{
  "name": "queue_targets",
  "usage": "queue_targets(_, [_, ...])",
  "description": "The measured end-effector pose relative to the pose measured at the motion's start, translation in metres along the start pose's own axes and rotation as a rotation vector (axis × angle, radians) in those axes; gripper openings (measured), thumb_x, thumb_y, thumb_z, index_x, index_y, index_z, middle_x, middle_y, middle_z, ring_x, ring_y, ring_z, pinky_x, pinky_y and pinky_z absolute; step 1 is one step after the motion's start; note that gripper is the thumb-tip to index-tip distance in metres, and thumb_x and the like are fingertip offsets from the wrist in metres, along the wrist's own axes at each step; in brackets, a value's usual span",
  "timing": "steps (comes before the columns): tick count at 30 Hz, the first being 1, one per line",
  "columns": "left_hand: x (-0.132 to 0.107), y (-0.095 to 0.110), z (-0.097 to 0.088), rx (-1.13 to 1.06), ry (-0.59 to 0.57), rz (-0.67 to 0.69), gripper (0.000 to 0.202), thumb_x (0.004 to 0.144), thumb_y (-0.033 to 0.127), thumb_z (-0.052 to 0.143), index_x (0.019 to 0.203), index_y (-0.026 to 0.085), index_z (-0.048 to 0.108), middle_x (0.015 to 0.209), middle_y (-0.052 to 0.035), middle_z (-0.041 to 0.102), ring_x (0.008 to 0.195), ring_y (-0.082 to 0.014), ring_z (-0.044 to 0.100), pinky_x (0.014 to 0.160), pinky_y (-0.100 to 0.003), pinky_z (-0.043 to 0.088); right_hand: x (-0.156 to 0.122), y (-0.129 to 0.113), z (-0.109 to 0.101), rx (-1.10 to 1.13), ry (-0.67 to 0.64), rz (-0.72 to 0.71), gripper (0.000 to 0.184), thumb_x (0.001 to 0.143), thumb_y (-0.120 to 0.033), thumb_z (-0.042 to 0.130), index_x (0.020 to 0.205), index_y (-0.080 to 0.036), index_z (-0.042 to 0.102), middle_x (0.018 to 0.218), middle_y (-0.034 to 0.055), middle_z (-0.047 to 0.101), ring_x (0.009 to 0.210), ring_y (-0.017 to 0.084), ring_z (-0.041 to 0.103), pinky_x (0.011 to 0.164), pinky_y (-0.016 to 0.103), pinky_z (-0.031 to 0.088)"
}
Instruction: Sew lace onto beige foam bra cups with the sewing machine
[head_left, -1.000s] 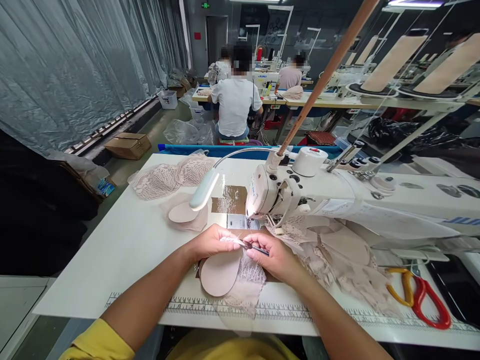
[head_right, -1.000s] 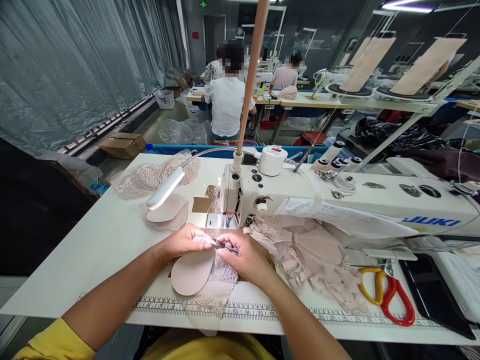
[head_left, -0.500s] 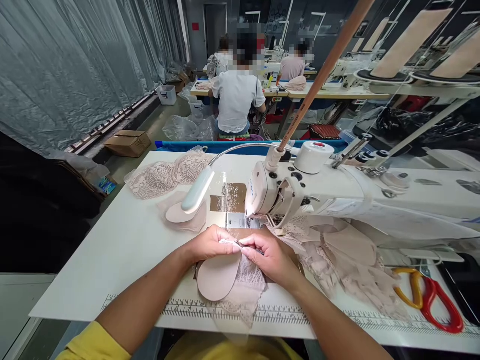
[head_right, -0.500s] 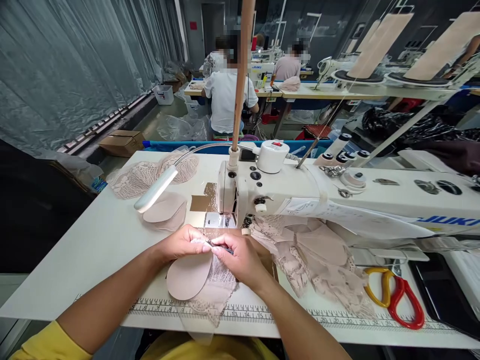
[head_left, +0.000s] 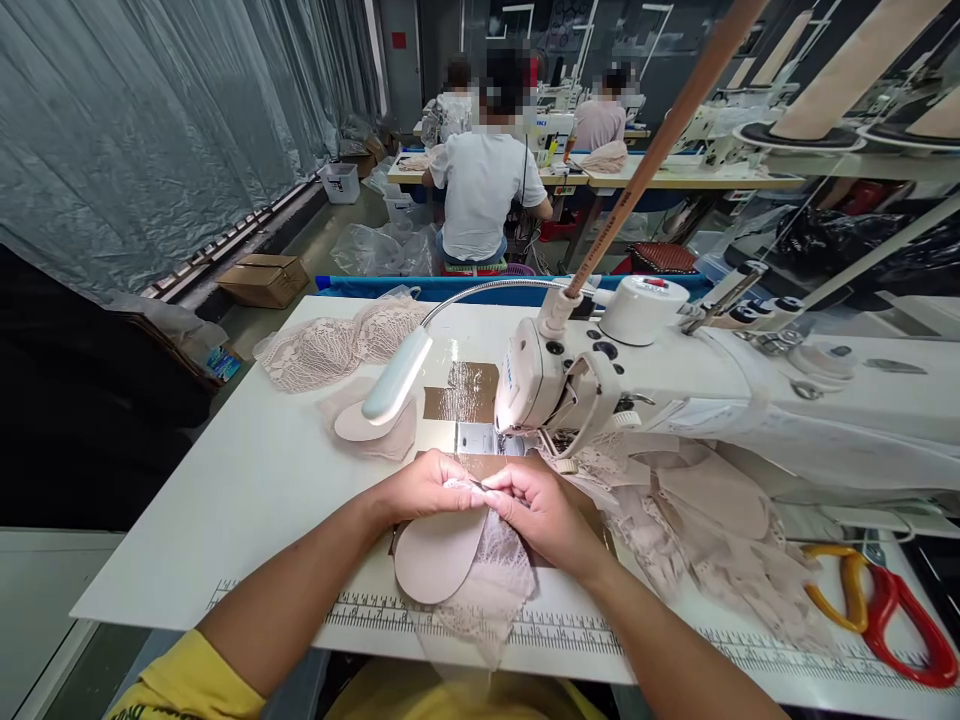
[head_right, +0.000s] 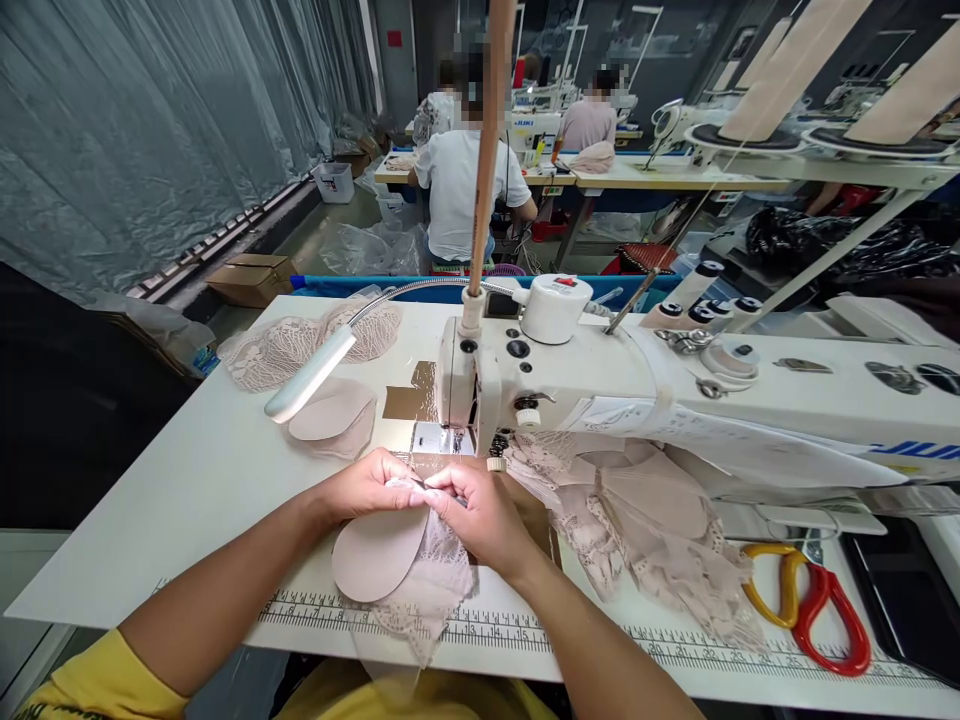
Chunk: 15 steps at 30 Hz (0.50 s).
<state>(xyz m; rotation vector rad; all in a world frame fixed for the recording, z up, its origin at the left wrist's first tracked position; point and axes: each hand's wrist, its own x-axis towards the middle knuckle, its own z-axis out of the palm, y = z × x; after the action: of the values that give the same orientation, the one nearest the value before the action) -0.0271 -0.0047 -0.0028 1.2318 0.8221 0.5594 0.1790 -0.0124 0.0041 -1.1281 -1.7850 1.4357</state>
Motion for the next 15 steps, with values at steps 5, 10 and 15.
queue_targets(5, [0.003,-0.001,0.001,-0.021,0.032,-0.033,0.035,0.074,0.044,0.074,0.083,0.011,0.072,0.071,-0.0041,0.061,0.066,-0.0135,0.051,0.061,-0.024,0.041,0.0,0.008,0.0,0.19,0.008,0.07,0.035,0.082,-0.039,0.063,0.11,-0.02,0.057,0.093,0.004,0.066,0.085,0.018,0.063,0.071,0.029,0.05])
queue_targets(10, [-0.009,0.014,-0.015,0.107,-0.098,-0.01,0.04,0.074,0.035,0.073,0.105,0.012,0.067,0.085,-0.0046,0.061,0.075,-0.0143,0.054,0.067,-0.023,0.043,0.0,0.002,-0.004,-0.149,-0.035,0.052,0.014,0.083,-0.031,0.057,0.086,-0.02,0.064,0.083,0.0021,0.065,0.079,0.019,0.06,0.07,0.03,0.047])
queue_targets(15, [-0.019,0.019,-0.022,0.348,0.011,0.037,0.041,0.074,0.023,0.066,0.113,0.014,0.061,0.08,0.001,0.054,0.07,-0.0108,0.048,0.064,-0.021,0.041,0.002,0.004,-0.014,-0.212,-0.105,-0.028,0.012,0.08,-0.031,0.058,0.08,-0.019,0.06,0.078,0.0001,0.06,0.073,0.016,0.054,0.065,0.028,0.043])
